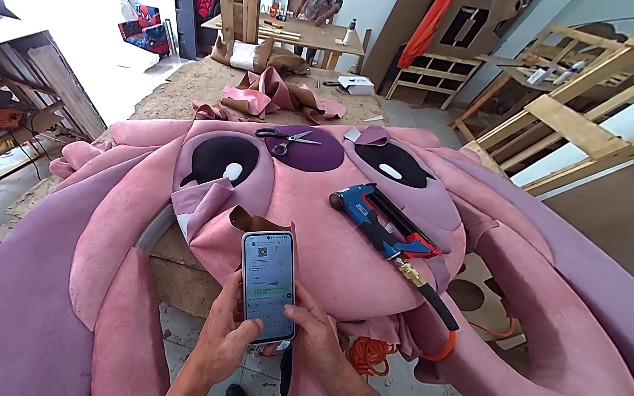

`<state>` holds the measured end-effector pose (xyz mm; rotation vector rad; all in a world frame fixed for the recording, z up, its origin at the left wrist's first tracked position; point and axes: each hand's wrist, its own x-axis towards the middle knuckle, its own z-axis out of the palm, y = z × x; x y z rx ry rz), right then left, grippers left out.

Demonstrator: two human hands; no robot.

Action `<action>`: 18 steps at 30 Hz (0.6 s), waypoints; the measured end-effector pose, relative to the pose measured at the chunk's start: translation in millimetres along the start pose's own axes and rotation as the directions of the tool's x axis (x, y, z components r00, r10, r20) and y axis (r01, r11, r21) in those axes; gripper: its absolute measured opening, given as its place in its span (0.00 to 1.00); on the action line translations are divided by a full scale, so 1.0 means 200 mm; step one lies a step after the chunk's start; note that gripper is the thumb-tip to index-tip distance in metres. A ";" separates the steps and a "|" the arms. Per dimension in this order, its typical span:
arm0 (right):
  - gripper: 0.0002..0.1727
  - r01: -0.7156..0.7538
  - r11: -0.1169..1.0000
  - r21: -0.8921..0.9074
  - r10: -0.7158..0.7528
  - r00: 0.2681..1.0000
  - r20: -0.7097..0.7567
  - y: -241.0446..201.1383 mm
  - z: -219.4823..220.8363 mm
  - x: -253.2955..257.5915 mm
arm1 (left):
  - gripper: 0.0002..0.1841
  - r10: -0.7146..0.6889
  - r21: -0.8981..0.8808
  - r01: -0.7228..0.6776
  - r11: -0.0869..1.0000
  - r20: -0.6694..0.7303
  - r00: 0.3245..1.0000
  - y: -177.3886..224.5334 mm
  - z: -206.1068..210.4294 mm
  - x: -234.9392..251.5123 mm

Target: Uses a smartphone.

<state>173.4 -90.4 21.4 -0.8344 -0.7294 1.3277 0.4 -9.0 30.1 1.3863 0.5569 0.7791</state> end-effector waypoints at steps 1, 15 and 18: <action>0.25 -0.002 1.000 -0.006 0.002 1.000 0.000 0.00 0.00 0.00 | 0.38 -0.003 0.002 0.003 1.000 -0.004 1.000 0.00 0.00 0.00; 0.26 -0.037 0.996 -0.086 0.036 0.999 -0.017 -0.02 0.03 0.00 | 0.34 -0.021 0.014 0.022 1.000 -0.061 0.998 -0.01 0.02 0.01; 0.25 -0.024 0.992 -0.124 0.016 0.998 -0.065 -0.02 0.05 0.00 | 0.35 -0.013 0.020 0.014 1.000 -0.057 0.998 -0.01 0.02 0.00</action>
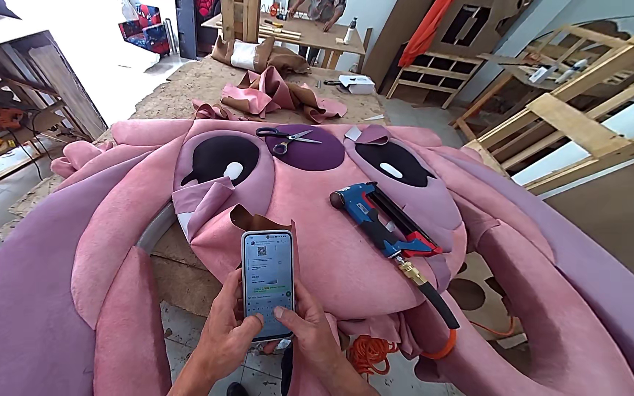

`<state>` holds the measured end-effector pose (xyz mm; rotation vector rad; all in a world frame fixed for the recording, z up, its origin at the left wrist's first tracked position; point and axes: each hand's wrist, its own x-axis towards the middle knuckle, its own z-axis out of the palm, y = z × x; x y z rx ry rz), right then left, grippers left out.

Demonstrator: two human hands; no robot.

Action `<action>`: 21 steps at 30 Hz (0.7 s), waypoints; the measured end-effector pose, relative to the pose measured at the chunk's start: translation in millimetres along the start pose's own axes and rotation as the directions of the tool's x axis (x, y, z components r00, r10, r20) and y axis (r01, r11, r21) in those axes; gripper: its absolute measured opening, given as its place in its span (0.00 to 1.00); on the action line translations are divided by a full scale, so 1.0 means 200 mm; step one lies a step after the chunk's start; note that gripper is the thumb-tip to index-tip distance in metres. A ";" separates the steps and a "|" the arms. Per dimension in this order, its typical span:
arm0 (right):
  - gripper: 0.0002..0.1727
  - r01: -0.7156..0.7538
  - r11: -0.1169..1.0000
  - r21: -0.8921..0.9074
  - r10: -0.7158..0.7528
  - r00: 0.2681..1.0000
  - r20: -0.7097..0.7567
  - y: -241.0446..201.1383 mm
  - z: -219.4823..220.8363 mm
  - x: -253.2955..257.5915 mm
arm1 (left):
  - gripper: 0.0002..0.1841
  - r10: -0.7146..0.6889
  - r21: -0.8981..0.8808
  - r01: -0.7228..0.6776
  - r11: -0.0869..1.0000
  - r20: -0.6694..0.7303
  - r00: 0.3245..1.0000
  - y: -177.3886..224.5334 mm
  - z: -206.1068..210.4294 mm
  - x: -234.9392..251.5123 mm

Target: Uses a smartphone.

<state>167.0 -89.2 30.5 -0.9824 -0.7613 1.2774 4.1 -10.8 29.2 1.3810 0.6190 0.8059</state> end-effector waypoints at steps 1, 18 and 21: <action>0.24 0.007 0.999 -0.033 -0.009 0.999 -0.045 0.00 0.02 0.00 | 0.35 -0.001 -0.001 0.001 1.000 0.007 1.000 0.00 0.00 0.00; 0.27 0.041 0.976 0.212 -0.061 0.994 0.088 0.05 -0.03 0.01 | 0.29 0.016 -0.186 -0.009 0.983 0.038 0.999 0.01 -0.04 0.01; 0.30 -0.007 0.968 0.251 -0.027 0.991 0.132 0.04 -0.04 0.01 | 0.31 -0.030 -0.234 0.026 0.972 -0.014 0.999 0.00 -0.04 0.01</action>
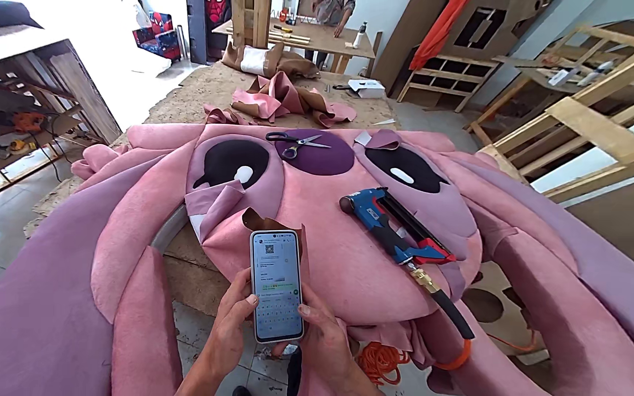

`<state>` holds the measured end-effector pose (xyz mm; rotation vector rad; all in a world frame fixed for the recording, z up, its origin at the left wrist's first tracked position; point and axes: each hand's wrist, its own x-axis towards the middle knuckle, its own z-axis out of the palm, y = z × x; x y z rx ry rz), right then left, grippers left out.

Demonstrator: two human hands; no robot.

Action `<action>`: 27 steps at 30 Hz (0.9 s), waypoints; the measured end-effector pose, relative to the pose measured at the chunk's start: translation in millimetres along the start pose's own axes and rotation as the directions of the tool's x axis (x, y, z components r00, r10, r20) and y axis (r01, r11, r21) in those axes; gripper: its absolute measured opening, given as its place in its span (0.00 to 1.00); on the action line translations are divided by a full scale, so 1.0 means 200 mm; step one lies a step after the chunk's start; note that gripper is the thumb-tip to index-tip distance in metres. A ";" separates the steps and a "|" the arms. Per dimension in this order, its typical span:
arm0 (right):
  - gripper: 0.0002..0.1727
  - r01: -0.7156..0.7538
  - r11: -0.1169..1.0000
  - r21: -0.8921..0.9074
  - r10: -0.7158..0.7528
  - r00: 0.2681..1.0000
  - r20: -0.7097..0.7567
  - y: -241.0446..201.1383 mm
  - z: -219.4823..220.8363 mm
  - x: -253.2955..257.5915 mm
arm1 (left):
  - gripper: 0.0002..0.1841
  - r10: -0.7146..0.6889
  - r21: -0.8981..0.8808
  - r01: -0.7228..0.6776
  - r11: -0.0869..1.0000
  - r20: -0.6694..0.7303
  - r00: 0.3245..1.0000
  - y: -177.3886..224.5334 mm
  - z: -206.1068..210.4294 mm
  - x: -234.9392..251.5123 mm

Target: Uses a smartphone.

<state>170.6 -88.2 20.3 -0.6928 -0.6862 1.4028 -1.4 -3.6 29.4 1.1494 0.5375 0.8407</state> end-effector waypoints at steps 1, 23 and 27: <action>0.30 -0.023 1.000 0.006 0.023 1.000 0.004 -0.01 0.00 0.00 | 0.32 0.003 -0.004 -0.003 1.000 -0.012 1.000 0.00 0.00 0.00; 0.28 -0.050 0.999 0.017 0.051 0.998 -0.035 -0.02 0.00 0.01 | 0.29 0.011 0.060 -0.010 0.998 -0.015 1.000 -0.01 0.00 0.00; 0.28 -0.050 0.999 0.014 0.050 0.998 -0.042 -0.02 0.00 0.00 | 0.29 0.012 0.073 -0.011 0.997 -0.013 1.000 -0.01 0.01 0.00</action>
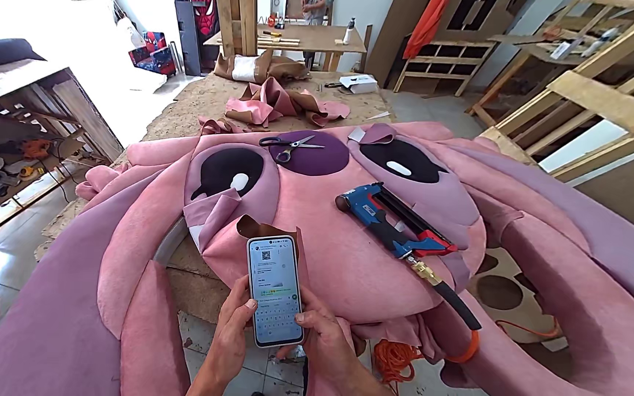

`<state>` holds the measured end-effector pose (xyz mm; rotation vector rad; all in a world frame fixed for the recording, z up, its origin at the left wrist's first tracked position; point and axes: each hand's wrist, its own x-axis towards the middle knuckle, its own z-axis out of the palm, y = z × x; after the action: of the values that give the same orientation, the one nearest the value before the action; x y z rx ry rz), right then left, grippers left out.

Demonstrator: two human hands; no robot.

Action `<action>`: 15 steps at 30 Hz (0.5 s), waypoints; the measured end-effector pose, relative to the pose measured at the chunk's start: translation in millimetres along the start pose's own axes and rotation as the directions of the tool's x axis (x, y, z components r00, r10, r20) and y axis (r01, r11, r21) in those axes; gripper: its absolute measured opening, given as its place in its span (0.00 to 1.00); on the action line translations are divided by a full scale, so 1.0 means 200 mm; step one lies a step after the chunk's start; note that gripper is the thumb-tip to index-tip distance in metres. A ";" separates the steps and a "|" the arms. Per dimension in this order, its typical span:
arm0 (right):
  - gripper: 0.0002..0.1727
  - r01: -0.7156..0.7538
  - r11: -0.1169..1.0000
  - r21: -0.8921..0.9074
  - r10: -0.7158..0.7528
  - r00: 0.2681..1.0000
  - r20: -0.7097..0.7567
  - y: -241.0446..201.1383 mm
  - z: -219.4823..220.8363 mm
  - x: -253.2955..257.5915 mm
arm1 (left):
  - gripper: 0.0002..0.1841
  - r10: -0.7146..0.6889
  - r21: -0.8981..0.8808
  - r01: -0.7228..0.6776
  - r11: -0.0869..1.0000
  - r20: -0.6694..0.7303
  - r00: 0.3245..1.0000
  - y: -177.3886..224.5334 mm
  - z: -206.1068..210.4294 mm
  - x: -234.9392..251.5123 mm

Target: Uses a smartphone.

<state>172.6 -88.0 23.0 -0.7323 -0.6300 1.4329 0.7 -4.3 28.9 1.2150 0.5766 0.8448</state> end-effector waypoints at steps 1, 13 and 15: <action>0.27 0.001 1.000 -0.009 -0.001 1.000 -0.004 0.00 0.00 0.00 | 0.29 -0.004 0.004 0.004 1.000 0.001 1.000 0.00 0.00 0.00; 0.27 0.023 1.000 -0.018 -0.024 1.000 -0.016 0.00 0.01 -0.01 | 0.31 0.001 -0.015 -0.001 1.000 0.007 1.000 0.00 0.00 0.00; 0.27 0.020 1.000 -0.015 -0.020 1.000 -0.022 -0.01 0.01 -0.02 | 0.30 -0.003 -0.007 0.004 1.000 0.014 1.000 0.01 0.00 0.00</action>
<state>171.2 -91.0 25.7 -0.7505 -0.6294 1.4012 0.6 -4.4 30.0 1.2124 0.5638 0.8340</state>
